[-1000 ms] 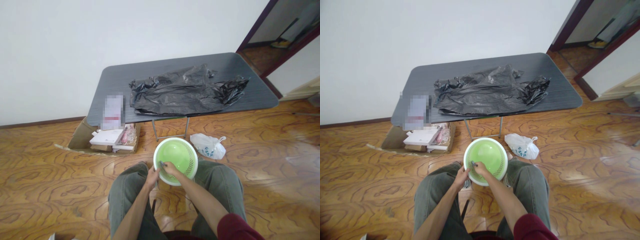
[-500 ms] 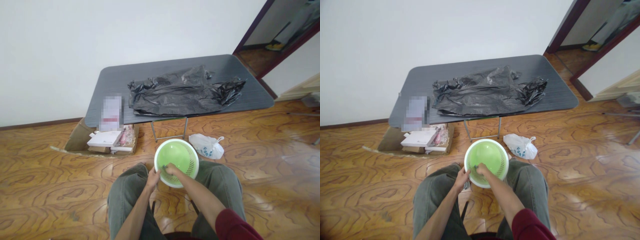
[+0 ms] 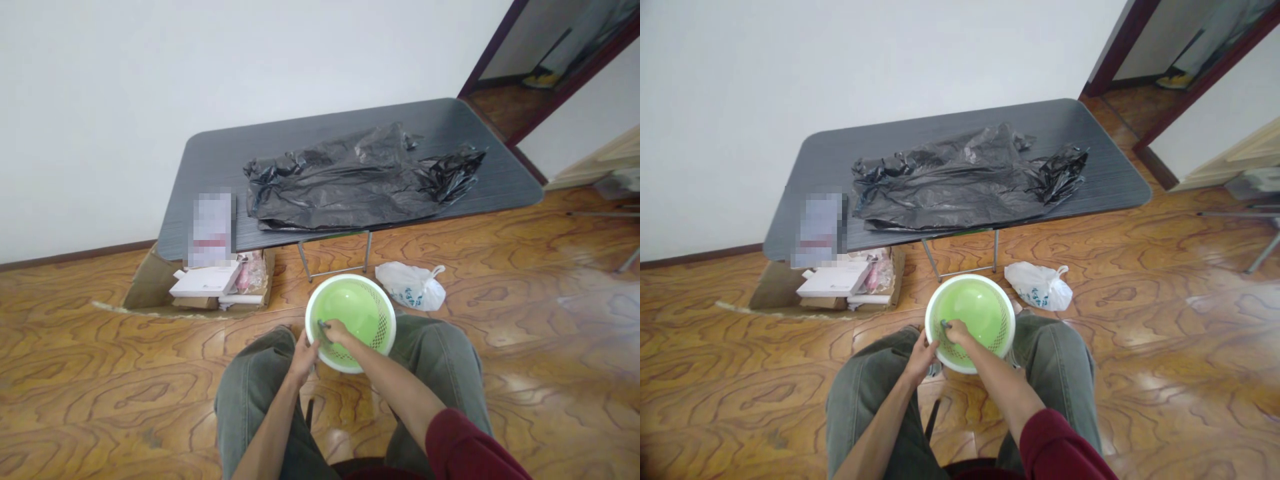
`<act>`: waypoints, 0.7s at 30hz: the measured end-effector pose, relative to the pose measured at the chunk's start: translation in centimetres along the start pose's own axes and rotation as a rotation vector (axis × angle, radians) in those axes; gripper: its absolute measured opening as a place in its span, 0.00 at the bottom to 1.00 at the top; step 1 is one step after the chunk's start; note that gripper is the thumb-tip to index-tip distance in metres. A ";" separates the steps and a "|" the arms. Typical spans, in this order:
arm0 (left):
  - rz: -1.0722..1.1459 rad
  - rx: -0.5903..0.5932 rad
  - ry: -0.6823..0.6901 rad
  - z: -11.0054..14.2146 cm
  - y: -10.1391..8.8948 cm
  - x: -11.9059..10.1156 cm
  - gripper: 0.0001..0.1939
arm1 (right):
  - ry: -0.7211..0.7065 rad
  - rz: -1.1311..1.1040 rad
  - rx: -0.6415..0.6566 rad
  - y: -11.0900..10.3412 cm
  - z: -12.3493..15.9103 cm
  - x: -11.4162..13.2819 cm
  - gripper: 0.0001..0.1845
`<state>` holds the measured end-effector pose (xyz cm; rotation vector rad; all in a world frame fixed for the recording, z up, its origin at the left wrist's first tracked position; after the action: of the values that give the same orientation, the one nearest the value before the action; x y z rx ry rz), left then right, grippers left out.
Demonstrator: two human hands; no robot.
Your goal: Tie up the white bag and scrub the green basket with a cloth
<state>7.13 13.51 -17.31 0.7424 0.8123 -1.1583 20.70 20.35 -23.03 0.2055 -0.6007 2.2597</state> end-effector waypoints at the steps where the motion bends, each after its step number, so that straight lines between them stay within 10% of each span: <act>1: 0.003 -0.005 -0.008 -0.1 -0.2 0.0 0.33 | -0.009 0.076 0.031 0.4 0.2 -0.6 0.11; 13: -0.063 -0.079 -0.056 -0.3 -0.5 0.8 0.31 | -0.147 -0.101 0.039 0.0 3.4 0.3 0.18; 21: -0.060 -0.096 -0.036 0.0 -0.8 0.9 0.27 | -0.222 0.154 0.032 -0.5 6.1 -0.2 0.18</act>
<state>6.55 12.93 -18.18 0.6200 0.8585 -1.1744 20.97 17.62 -17.57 0.4448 -0.7171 2.4144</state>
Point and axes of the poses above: each hand's wrist, its own z-axis away from the middle knuckle, its own y-axis out of the palm, x = y × z, the point moved 10 cm from there along -z, towards the middle knuckle, and after that the axes turned 15 degrees about y, right-handed, at the moved point
